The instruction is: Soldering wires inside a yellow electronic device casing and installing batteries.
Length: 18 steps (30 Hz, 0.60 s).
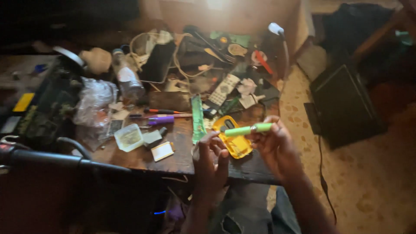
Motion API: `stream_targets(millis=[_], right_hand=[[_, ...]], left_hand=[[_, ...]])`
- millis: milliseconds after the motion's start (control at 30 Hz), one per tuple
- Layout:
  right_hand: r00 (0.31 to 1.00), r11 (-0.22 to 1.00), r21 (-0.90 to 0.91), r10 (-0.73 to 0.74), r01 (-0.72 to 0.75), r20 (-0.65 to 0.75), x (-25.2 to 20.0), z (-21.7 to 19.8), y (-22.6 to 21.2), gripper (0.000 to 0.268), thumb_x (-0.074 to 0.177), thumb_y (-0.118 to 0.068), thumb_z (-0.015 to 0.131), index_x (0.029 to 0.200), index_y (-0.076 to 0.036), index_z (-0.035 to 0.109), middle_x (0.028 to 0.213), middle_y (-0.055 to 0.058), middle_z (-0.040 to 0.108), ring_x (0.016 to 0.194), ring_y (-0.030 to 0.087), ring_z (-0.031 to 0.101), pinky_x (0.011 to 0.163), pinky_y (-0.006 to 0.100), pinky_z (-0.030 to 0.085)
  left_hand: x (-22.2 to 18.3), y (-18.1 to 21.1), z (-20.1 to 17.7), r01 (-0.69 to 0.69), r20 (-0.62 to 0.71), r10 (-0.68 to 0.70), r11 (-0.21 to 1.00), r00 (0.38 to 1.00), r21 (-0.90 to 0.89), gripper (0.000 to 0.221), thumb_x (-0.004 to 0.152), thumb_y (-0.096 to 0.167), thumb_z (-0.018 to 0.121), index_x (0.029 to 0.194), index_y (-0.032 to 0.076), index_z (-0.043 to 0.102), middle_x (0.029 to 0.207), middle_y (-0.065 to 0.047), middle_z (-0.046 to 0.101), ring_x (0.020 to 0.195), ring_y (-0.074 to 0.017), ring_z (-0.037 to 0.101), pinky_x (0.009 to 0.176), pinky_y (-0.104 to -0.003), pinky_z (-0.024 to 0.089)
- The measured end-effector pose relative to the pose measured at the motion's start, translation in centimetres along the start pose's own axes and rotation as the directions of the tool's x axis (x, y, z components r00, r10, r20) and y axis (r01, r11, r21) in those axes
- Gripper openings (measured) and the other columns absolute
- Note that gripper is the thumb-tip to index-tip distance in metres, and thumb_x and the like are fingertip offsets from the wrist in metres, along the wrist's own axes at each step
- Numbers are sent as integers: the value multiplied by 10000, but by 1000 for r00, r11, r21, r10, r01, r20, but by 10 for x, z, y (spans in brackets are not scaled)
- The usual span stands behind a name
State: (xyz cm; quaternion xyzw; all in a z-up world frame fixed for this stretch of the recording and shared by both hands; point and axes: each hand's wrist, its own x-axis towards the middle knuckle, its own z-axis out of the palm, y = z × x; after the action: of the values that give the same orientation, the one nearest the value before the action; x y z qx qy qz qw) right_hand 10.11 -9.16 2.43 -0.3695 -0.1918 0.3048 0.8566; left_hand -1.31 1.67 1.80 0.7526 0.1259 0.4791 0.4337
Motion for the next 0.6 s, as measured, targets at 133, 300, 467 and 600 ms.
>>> stream_targets(millis=[133,300,467,600], right_hand=[[998,1000,-2,-20,20,-54,-35,-16,8,236,854,-252,526,974,-83,415,882,174,596,778,259,616,588,274,500],[996,997,6,-77,78,-42,-49,-25,4,224,880,-233,495,986,-71,381,887,182,594,779,239,608,608,293,510],[992,991,-63,-121,120,-20,-51,-33,9,266,881,-256,512,988,-48,384,906,195,593,761,259,617,605,285,509],[991,992,-64,-115,110,-70,-49,-37,12,277,860,-239,547,996,-51,397,859,181,596,721,261,624,594,279,494]], left_hand=[[-8,14,16,127,168,-89,964,982,-234,442,876,479,360,1034,84,479,771,-34,530,617,-107,506,563,-230,399],[-13,19,29,133,221,-72,953,973,-273,317,883,367,424,881,77,553,755,-34,566,586,-110,508,543,-230,401],[-12,13,29,270,334,-143,887,932,-375,155,859,188,502,918,56,558,857,-71,593,721,-142,577,615,-225,466],[-8,9,29,293,372,-144,875,917,-385,201,875,224,485,938,40,538,861,-78,553,691,-145,572,578,-242,508]])
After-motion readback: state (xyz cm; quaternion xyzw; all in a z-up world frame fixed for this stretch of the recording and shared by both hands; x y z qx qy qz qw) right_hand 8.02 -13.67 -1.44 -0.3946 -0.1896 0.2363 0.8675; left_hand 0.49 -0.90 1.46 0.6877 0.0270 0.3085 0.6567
